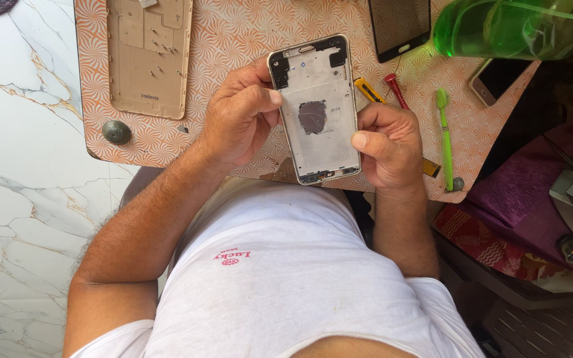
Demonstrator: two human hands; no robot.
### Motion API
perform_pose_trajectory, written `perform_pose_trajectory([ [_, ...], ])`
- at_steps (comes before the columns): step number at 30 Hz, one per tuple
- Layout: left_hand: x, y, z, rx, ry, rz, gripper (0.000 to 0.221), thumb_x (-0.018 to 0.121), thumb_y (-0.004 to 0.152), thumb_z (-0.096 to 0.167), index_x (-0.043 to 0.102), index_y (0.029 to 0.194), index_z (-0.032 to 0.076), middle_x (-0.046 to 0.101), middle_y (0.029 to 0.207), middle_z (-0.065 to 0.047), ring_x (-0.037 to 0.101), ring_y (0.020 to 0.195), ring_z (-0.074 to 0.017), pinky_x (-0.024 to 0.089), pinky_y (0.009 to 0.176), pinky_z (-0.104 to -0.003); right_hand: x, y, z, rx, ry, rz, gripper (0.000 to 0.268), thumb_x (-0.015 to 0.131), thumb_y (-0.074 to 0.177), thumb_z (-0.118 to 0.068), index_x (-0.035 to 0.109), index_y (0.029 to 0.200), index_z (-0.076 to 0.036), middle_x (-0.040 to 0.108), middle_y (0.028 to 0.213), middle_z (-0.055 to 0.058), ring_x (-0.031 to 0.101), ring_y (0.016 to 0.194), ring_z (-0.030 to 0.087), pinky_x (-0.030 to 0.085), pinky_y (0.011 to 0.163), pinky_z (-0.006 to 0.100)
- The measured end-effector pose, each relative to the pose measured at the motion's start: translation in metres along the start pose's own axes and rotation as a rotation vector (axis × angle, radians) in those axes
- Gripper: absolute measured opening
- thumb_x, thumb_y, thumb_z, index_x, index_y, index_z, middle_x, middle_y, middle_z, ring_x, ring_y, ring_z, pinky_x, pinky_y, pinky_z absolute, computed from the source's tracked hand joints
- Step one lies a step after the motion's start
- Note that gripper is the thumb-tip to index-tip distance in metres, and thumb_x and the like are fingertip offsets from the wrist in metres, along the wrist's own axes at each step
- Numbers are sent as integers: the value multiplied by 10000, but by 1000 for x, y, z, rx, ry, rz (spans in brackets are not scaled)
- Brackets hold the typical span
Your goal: The person scrapes adhesive residue from a mobile phone frame using a small yellow tool and brushes the surface with a green brush.
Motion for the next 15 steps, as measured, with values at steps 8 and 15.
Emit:
perform_pose_trajectory([
  [8, 0, 0, 0, -1, 14, -7, 363, 539, 921, 20, 651, 1255, -66, 678, 984, -52, 533, 743, -64, 495, 732, -211, 0, 0, 1, -5, -4, 6, 138, 763, 867, -38, 658, 912, 40, 668, 826, 77, 568, 653, 94, 458, 665, 245],
  [15, 0, 1, 0, -1, 5, -19, 366, 545, 924, 21, 648, 1263, -70, 687, 1005, -62, 544, 762, -71, 488, 735, -210, -3, 0, 3, -3, -13, 19, 142, 767, 861, -41, 656, 905, 35, 659, 817, 69, 556, 663, 94, 443, 654, 240],
])
Point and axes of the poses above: each hand's wrist, its own y-axis towards the middle knuckle, its own x-axis out of the palm, z = x × y, the point moved 3 cm from there along y, towards the middle knuckle
